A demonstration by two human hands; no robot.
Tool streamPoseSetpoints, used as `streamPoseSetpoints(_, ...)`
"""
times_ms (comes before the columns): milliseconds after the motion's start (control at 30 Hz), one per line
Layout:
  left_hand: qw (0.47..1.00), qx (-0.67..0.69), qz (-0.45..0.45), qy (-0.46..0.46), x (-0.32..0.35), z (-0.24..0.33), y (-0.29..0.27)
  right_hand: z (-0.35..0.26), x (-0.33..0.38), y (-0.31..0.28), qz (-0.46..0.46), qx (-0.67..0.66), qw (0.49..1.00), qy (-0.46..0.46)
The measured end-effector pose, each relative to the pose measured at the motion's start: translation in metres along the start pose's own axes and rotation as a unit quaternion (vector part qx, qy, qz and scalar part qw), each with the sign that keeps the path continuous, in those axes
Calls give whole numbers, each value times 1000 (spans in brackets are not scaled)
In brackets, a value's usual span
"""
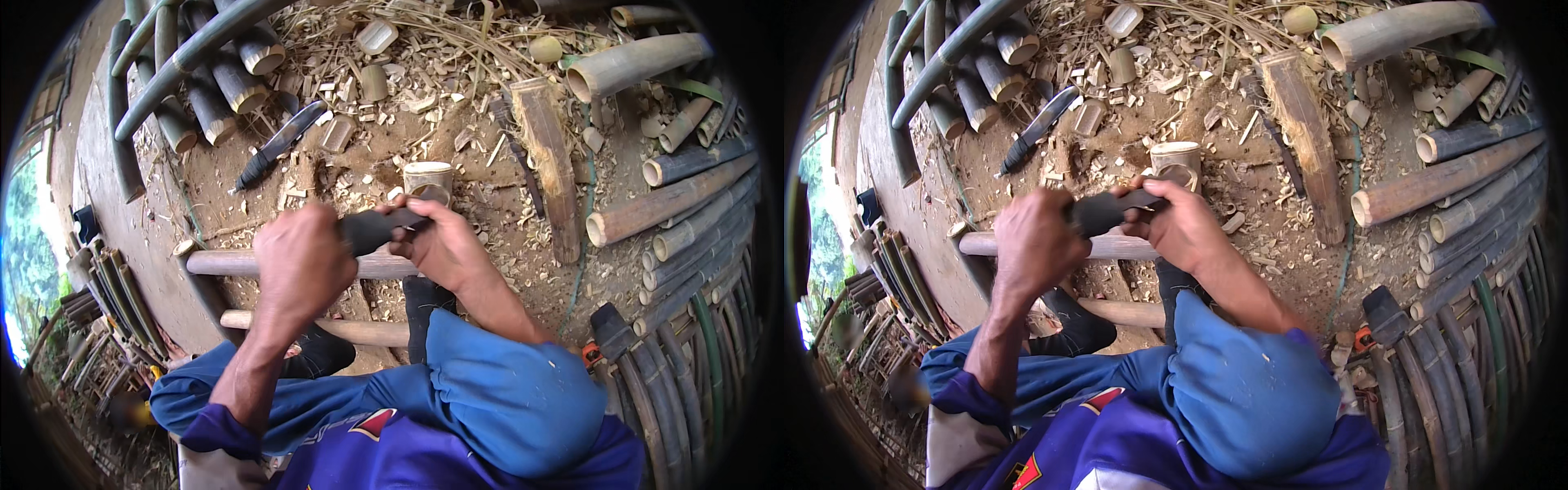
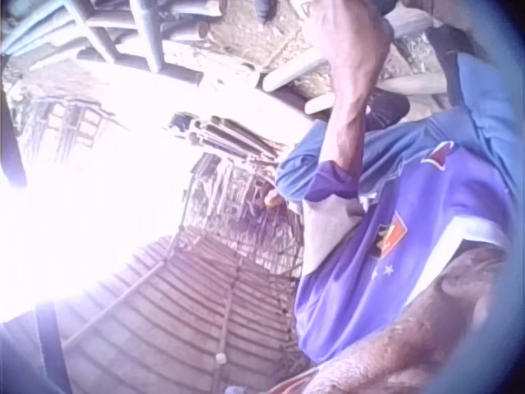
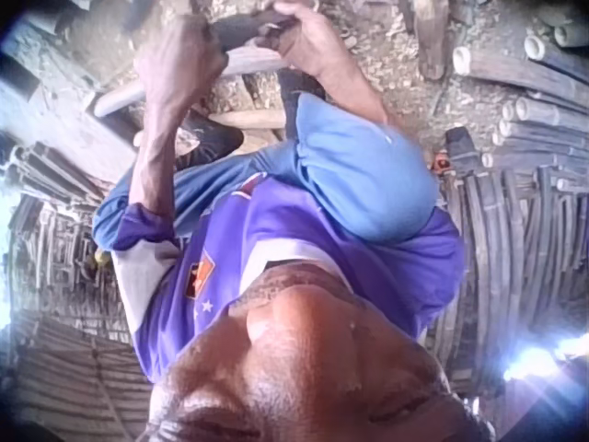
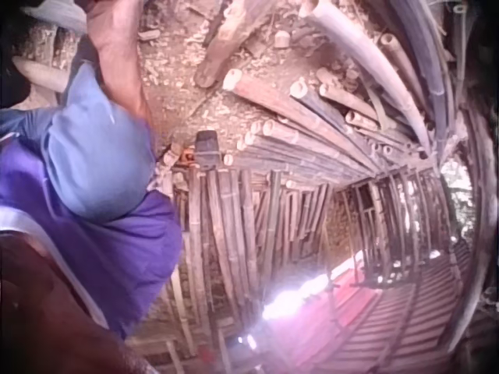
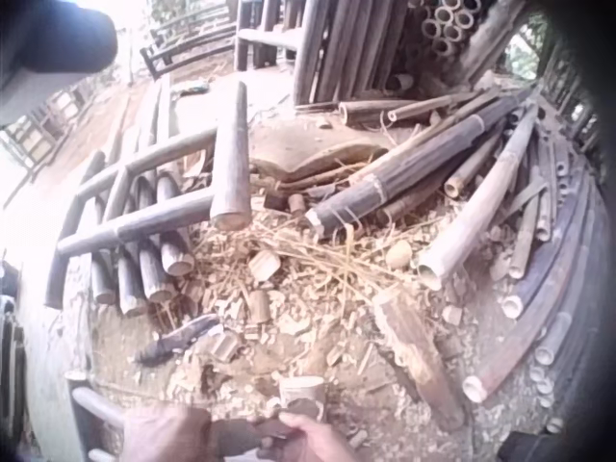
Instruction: The person carves and fits joints into bamboo poles using a small knife and a wooden mallet. The person repeatedly strikes the knife with the mallet to chisel out sections of the bamboo and then tests the fit by inserting another bamboo pole into the carved joint.
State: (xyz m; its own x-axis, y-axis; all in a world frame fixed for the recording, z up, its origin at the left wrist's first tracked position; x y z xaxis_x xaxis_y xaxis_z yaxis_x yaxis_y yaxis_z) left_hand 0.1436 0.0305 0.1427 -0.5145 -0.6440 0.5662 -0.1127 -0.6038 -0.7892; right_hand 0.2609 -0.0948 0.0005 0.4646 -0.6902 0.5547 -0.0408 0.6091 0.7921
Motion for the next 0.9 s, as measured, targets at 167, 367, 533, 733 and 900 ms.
streamPoseSetpoints(167, 935, -292, 43, 198, -7, 69, 16, 8, 11, -24, -35, -110, 993, -9)
streamPoseSetpoints(367, 994, 31, -21, 104, 68, -14, 44, 33, 40, -15, 30, 82, 995, 44)
streamPoseSetpoints(533, 981, -122, -72, 131, 40, -22, 25, 45, 22, -11, 41, -5, 996, 78)
streamPoseSetpoints(733, 968, -73, -158, 181, -13, -60, 22, 37, 17, -11, 72, -53, 995, 52)
streamPoseSetpoints(900, 962, 178, -205, -38, 52, -23, 97, 0, 29, -4, 238, 204, 938, 151)
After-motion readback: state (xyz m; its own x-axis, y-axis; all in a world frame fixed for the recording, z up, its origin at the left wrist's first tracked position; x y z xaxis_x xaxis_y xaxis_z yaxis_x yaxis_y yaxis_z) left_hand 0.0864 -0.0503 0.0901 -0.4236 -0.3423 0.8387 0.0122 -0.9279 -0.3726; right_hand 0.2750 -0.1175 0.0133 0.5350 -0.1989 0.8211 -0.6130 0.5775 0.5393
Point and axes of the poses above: each hand's wrist, its own x-axis away from the middle knuckle, its own y-axis out of the palm, z = x × y, the point moved 2 cm from there along -x, towards the middle knuckle, and after that the axes turned 9 degrees about y, right-handed, at the moved point
